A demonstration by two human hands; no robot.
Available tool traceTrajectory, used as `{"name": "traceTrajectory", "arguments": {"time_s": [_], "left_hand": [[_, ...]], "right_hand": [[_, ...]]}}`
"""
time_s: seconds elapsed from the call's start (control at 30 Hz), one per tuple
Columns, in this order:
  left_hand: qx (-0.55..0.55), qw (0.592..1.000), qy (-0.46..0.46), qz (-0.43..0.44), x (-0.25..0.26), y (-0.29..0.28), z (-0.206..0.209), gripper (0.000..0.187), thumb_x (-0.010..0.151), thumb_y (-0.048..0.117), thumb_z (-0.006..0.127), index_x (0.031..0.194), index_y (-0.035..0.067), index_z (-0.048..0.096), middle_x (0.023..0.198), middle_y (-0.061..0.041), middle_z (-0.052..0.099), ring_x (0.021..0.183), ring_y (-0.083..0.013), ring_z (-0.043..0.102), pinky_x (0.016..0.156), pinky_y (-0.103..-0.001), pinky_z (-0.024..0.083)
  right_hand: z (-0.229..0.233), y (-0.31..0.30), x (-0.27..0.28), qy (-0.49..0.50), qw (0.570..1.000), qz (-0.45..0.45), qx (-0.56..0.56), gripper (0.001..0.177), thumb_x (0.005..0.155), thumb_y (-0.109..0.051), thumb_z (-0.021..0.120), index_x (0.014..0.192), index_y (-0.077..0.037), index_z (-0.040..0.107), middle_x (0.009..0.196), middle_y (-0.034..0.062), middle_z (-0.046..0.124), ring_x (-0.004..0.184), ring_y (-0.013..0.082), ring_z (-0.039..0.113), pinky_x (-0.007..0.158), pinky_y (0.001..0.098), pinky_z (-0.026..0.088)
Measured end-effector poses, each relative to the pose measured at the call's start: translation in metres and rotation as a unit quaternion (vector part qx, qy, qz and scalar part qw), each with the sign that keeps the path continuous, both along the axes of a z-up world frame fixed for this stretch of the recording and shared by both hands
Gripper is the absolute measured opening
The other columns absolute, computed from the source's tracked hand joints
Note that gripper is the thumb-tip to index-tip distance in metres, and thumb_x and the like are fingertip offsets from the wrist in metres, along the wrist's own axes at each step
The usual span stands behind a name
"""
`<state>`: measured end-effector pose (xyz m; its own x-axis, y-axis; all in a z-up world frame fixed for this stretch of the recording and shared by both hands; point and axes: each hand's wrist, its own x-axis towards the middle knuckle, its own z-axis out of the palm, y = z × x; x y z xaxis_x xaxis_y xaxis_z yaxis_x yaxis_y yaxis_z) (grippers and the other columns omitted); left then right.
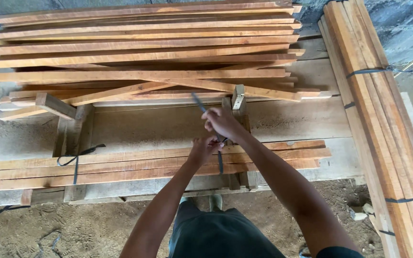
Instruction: Tying together small strips of wood using black ties.
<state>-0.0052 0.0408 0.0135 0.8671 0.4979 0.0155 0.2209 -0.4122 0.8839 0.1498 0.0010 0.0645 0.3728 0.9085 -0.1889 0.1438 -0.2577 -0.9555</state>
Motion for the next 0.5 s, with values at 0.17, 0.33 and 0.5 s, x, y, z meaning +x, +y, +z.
{"name": "traceTrajectory", "arguments": {"time_s": [0.17, 0.33, 0.5], "left_hand": [[-0.067, 0.998, 0.004, 0.001, -0.001, 0.002, 0.008, 0.025, 0.096, 0.019, 0.073, 0.109, -0.001, 0.069, 0.098, -0.024, 0.077, 0.100, -0.0401, 0.074, 0.084, -0.047, 0.061], [0.008, 1.000, -0.010, 0.019, 0.003, 0.009, -0.025, 0.020, 0.091, 0.018, 0.079, 0.099, 0.001, 0.072, 0.089, -0.021, 0.078, 0.094, -0.0372, 0.076, 0.076, -0.041, 0.063], [0.010, 0.995, 0.099, 0.025, 0.004, 0.003, -0.019, 0.036, 0.098, 0.042, 0.071, 0.107, 0.007, 0.070, 0.100, -0.017, 0.079, 0.108, -0.0381, 0.073, 0.103, -0.050, 0.047]], "right_hand": [[0.009, -0.060, -0.004, -0.142, 0.987, 0.057, -0.042, 0.036, 0.106, -0.029, 0.046, 0.131, -0.003, 0.048, 0.100, 0.0332, 0.069, 0.088, 0.0491, 0.071, 0.076, 0.0605, 0.055], [-0.074, -0.088, 0.005, -0.278, 0.951, 0.133, 0.029, 0.035, 0.108, -0.038, 0.053, 0.125, -0.011, 0.040, 0.110, 0.0208, 0.062, 0.111, 0.0493, 0.062, 0.090, 0.0662, 0.053], [-0.138, -0.087, 0.019, -0.460, 0.845, 0.147, 0.227, 0.045, 0.095, -0.025, 0.065, 0.133, -0.004, 0.052, 0.098, 0.0203, 0.062, 0.092, 0.0430, 0.065, 0.089, 0.0567, 0.057]]}}
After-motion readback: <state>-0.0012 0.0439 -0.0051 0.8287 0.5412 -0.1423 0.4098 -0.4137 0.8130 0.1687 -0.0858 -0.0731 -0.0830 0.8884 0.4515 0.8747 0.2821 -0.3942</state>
